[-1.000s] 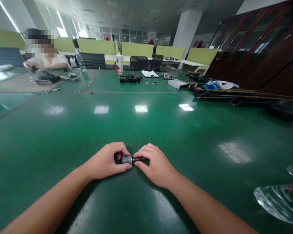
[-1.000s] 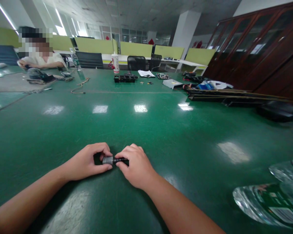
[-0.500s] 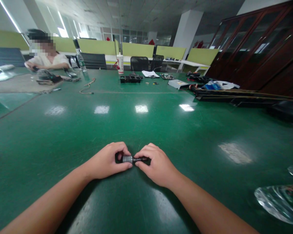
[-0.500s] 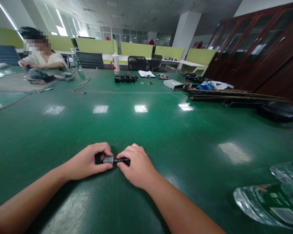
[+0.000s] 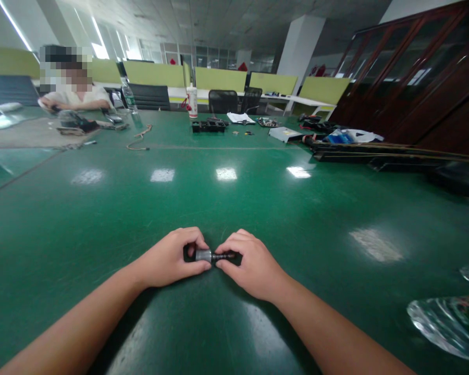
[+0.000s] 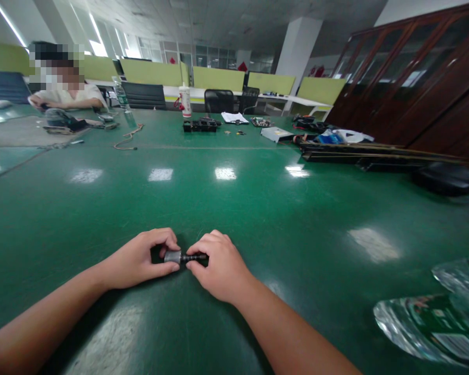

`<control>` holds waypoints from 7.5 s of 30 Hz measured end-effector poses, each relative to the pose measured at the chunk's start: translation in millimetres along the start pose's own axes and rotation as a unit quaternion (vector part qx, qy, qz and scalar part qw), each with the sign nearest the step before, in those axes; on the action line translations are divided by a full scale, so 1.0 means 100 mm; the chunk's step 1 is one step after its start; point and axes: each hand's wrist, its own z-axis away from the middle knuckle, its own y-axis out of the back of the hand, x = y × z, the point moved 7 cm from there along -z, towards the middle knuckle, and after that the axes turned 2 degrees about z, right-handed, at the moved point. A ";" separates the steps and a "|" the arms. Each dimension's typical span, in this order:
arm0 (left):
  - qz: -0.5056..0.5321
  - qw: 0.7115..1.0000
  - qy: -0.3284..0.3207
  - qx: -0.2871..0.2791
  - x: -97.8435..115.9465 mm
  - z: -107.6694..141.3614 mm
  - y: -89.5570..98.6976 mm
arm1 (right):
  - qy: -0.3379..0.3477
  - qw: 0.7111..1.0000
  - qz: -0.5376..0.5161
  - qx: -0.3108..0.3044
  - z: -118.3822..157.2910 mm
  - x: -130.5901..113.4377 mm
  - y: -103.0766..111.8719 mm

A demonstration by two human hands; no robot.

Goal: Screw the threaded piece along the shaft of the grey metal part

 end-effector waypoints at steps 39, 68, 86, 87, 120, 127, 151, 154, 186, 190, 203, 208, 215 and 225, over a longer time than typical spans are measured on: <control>0.009 0.999 0.033 0.006 -0.05 0.01 0.01 | -0.031 0.998 0.037 0.028 -0.01 0.11 0.08; 0.008 0.999 0.039 0.011 -0.06 0.01 0.03 | -0.074 0.995 0.067 0.028 0.01 0.21 0.15; 0.014 0.999 0.032 0.009 -0.06 0.01 0.02 | -0.039 0.999 -0.002 0.022 0.00 0.11 0.09; 0.016 0.999 0.027 0.009 -0.05 0.01 0.02 | -0.030 0.999 -0.022 0.018 0.00 0.08 0.07; 0.021 1.000 0.017 -0.002 -0.04 0.00 -0.01 | 0.015 1.000 0.014 -0.019 0.00 -0.04 -0.07; 0.017 1.000 0.011 -0.005 -0.02 0.00 -0.01 | 0.007 1.000 0.010 -0.015 -0.01 -0.03 -0.07; 0.010 1.000 0.011 -0.011 -0.04 0.00 -0.02 | 0.009 1.000 0.018 -0.004 -0.01 0.01 -0.03; 0.009 1.000 0.014 -0.012 -0.04 0.00 -0.01 | 0.004 1.000 0.013 -0.001 -0.01 0.02 -0.01; 0.015 0.999 0.036 0.015 -0.07 0.01 0.02 | -0.034 0.998 0.048 0.026 0.00 0.16 0.13; 0.017 0.999 0.038 0.018 -0.07 0.00 0.03 | -0.057 0.997 0.053 0.027 0.00 0.21 0.18; 0.014 0.999 0.046 0.020 -0.08 0.00 0.03 | -0.080 0.996 0.015 0.035 0.01 0.24 0.19; 0.021 0.999 0.037 0.011 -0.08 -0.01 0.02 | -0.067 0.996 -0.046 0.027 -0.01 0.16 0.07; 0.032 0.999 0.036 0.004 -0.08 0.01 0.01 | -0.060 0.996 -0.064 0.026 -0.01 0.12 0.01; 0.017 1.000 0.014 0.001 -0.05 0.01 -0.01 | -0.008 1.000 0.007 -0.025 -0.01 0.03 -0.03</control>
